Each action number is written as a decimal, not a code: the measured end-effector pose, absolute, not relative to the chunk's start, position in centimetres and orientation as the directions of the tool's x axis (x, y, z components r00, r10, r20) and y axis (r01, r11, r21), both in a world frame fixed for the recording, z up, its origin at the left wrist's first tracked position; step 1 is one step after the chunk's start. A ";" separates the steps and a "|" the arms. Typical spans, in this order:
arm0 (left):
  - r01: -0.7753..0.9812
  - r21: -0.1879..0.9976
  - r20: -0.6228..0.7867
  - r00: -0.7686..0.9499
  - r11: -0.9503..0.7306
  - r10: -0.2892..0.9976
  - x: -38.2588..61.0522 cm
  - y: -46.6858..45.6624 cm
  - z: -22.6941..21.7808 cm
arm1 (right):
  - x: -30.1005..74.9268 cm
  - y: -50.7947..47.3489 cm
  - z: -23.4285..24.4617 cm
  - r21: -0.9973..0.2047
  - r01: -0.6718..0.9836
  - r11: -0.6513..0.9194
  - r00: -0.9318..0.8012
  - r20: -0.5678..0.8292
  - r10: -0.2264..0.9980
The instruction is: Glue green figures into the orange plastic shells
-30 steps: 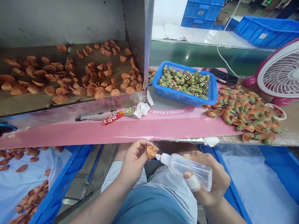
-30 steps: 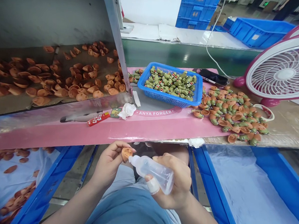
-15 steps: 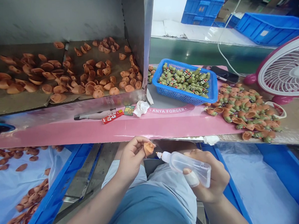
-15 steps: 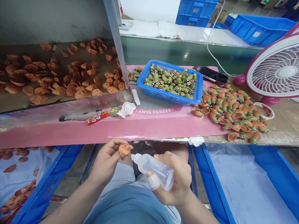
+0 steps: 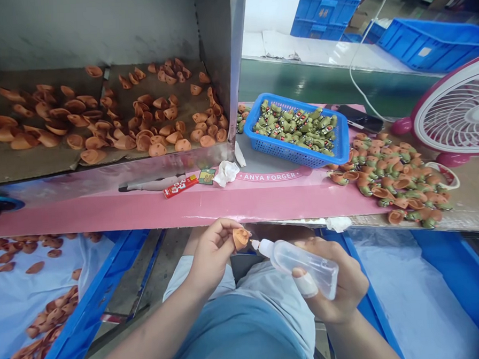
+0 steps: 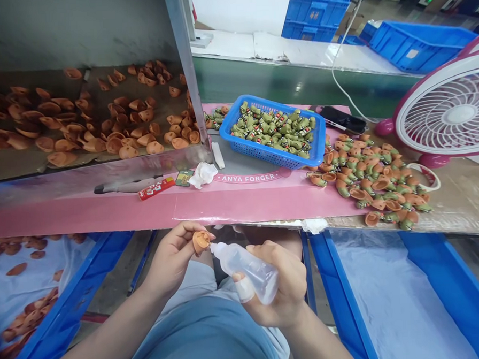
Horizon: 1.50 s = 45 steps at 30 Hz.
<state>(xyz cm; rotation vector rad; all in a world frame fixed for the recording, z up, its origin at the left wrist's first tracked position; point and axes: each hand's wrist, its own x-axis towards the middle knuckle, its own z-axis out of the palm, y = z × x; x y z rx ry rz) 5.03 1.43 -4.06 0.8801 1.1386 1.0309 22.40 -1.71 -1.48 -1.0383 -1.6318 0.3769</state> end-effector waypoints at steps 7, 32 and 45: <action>-0.157 0.945 -0.271 0.116 0.287 0.955 5.1 1.4 -4.0 | 22.6 -1.7 -1.8 -0.692 0.415 0.591 0.030 0.659 0.751; -0.193 0.933 -0.283 0.129 0.304 0.950 4.8 1.3 -4.0 | 22.0 -1.5 -1.4 -0.670 0.455 0.587 -0.049 0.639 0.767; -0.477 0.786 -0.426 0.046 0.394 0.904 4.1 3.1 -4.8 | 23.3 0.7 -4.8 -0.970 0.207 0.124 0.258 0.176 0.950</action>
